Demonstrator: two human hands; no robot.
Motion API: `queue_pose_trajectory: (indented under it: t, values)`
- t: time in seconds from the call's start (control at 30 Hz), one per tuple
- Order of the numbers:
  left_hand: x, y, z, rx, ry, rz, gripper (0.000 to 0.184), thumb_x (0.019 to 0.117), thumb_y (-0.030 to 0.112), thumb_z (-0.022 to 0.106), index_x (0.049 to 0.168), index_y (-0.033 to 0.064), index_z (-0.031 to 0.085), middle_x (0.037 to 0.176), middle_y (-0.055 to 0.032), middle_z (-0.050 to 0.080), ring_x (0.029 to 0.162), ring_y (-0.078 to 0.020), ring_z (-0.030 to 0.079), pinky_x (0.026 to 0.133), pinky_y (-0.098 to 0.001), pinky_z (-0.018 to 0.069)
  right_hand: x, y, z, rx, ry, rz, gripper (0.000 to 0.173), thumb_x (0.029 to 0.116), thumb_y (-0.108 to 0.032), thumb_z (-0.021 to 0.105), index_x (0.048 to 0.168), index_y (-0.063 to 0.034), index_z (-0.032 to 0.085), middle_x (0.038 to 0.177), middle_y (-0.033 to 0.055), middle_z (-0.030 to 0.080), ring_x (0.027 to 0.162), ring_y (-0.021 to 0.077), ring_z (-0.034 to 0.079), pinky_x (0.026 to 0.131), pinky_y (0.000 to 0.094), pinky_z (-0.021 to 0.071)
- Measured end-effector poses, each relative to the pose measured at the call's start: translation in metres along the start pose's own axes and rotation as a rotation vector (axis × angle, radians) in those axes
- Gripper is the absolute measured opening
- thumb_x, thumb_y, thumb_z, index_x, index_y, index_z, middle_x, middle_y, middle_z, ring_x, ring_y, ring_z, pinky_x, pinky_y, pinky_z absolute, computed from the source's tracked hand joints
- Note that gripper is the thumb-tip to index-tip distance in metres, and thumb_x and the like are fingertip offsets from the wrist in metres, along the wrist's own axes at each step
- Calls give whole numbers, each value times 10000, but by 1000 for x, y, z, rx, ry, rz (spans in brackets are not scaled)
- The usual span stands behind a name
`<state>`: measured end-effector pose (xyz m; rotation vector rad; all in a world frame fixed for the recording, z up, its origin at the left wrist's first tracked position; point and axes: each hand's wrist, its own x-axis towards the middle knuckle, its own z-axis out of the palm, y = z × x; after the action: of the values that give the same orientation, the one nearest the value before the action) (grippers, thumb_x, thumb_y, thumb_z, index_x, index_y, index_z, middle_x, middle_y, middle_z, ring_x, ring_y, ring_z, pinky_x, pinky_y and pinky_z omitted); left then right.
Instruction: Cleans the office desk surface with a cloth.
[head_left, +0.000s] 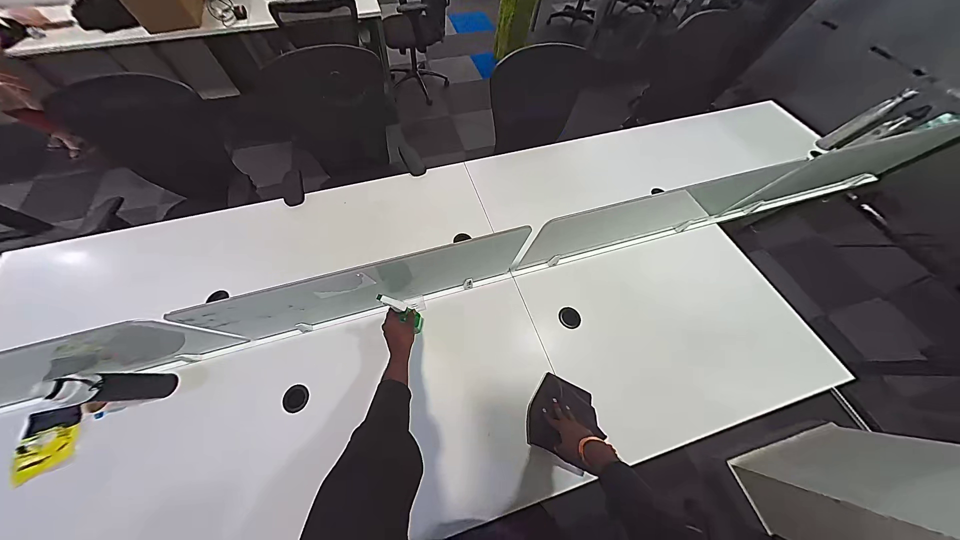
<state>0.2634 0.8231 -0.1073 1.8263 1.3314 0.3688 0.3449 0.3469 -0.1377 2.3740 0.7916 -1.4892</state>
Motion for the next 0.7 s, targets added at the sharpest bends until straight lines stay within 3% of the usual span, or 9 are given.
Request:
queue_pose_trajectory:
  t: [0.4, 0.6, 0.7]
  values:
    - [-31, -16, -12, 84, -23, 12, 521, 937, 336, 728, 1313, -9, 624, 1170, -201, 723, 1119, -332, 698, 1017, -543, 527, -1, -2, 3, 34, 61, 12, 867, 866, -308, 758, 1624, -267, 340, 1746, 103, 42, 1575, 453, 119, 1127, 673, 399]
    - [-88, -40, -38, 227, -173, 7, 504, 931, 382, 708, 1322, 70, 642, 1160, -162, 733, 1098, -314, 706, 992, -559, 538, -1, 3, 11, 52, 94, -13, 866, 872, -300, 759, 1626, -254, 335, 1745, 110, 34, 1574, 460, 115, 1134, 659, 400]
    - [-132, -60, -53, 257, -216, 6, 517, 880, 399, 731, 1312, 126, 659, 1146, -133, 740, 1082, -305, 708, 958, -578, 549, 5, 8, 17, 28, 123, -54, 881, 875, -330, 762, 1631, -239, 321, 1741, 138, 32, 1568, 479, 112, 1129, 663, 406]
